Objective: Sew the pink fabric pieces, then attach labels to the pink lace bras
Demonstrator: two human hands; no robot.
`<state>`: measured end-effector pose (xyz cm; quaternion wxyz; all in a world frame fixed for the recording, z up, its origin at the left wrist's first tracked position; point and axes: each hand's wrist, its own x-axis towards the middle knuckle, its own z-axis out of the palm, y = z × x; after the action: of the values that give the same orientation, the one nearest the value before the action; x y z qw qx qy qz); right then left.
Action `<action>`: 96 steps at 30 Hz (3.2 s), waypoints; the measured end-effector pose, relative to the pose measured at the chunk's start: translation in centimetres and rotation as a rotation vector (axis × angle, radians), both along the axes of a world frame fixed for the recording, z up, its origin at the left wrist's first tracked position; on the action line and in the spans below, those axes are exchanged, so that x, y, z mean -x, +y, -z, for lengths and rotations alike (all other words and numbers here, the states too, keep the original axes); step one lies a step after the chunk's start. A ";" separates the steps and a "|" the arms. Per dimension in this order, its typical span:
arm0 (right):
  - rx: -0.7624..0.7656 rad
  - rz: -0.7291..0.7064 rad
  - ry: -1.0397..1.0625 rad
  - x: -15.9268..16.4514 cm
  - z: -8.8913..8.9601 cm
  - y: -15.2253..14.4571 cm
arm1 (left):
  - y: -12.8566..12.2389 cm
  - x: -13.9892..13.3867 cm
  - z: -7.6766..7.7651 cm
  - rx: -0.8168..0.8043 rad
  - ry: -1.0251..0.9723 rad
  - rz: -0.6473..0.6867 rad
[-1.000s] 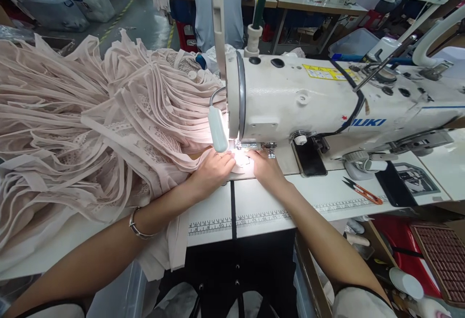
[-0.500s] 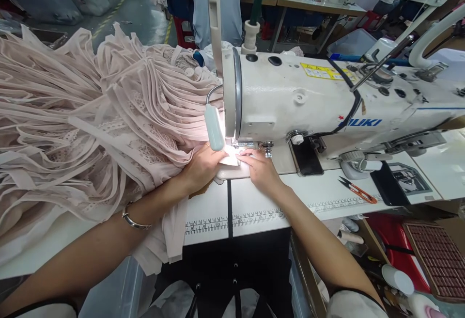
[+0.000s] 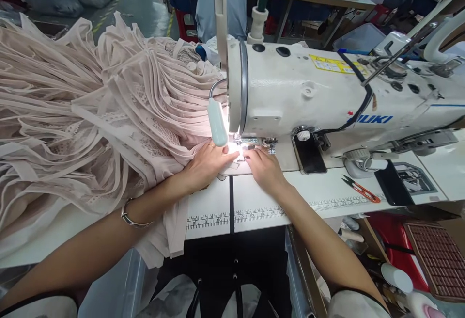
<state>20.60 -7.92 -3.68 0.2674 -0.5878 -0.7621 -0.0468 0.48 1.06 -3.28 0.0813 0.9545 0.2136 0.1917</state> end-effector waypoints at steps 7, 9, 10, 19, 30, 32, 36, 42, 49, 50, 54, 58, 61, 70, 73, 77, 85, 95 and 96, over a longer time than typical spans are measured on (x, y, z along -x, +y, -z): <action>-0.172 -0.052 -0.293 0.4 -0.5 -0.3 | -0.1 0.2 -0.5 -0.211 -0.008 0.169; -0.195 -0.055 -0.311 0.7 -0.6 -0.2 | -0.4 -0.1 -0.4 -0.266 0.023 0.153; -0.197 -0.048 -0.314 0.9 -0.5 -0.1 | -0.6 -0.3 -0.4 -0.283 0.040 0.149; -0.168 0.055 0.089 1.5 -0.3 0.5 | -1.1 -0.5 -0.4 -0.409 0.040 0.148; -0.150 -0.071 0.080 0.4 -0.6 -0.6 | -0.7 -0.5 0.7 -0.396 -0.064 0.089; -0.131 -0.094 0.047 0.2 -0.7 -0.8 | -0.7 -0.5 0.6 -0.367 -0.065 0.094; -0.109 -0.151 -0.052 0.0 -0.9 -0.8 | -0.7 -0.3 0.3 -0.254 -0.054 0.095; -0.015 -0.082 0.046 -0.1 -0.8 -0.5 | -0.5 0.5 0.3 -0.135 -0.049 0.079; -0.003 -0.094 0.063 -0.2 -0.7 -0.7 | -0.1 0.6 0.2 -0.027 -0.007 0.131; -0.017 -0.098 0.058 -0.2 -0.7 -0.7 | -0.1 0.5 0.1 -0.015 -0.009 0.136; -0.048 -0.098 0.049 -0.1 -0.5 -0.6 | 0.1 0.5 -0.2 0.009 -0.019 0.147; -0.005 -0.104 0.058 -0.1 -0.3 -0.5 | 0.3 0.4 -0.1 0.008 -0.048 0.157; 0.043 -0.092 0.045 -0.1 -0.2 -0.4 | 0.4 0.3 0.1 0.006 -0.058 0.135; 0.120 -0.014 -0.064 0.0 -0.6 0.0 | 0.2 0.0 0.0 -0.184 -0.095 0.053; 0.110 -0.005 -0.095 0.0 -0.7 0.3 | -0.1 0.2 -0.2 -0.243 -0.096 0.085; 0.114 0.008 -0.132 -0.1 -0.5 0.6 | -0.3 0.2 -0.3 -0.321 -0.100 0.099; 0.167 0.045 -0.241 -0.3 0.2 0.7 | -0.2 0.3 -0.5 -0.319 -0.079 0.100; 0.194 0.053 -0.256 -0.2 -0.1 0.8 | -0.6 -0.2 -0.2 -0.401 -0.003 -0.047; 0.193 0.067 -0.248 -0.2 -0.1 0.8 | -0.8 -0.3 -0.2 -0.384 0.018 -0.077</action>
<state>20.77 -7.09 -3.61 0.1118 -0.6256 -0.7701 -0.0547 0.73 0.29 -3.09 -0.1115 0.9453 0.2103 0.2233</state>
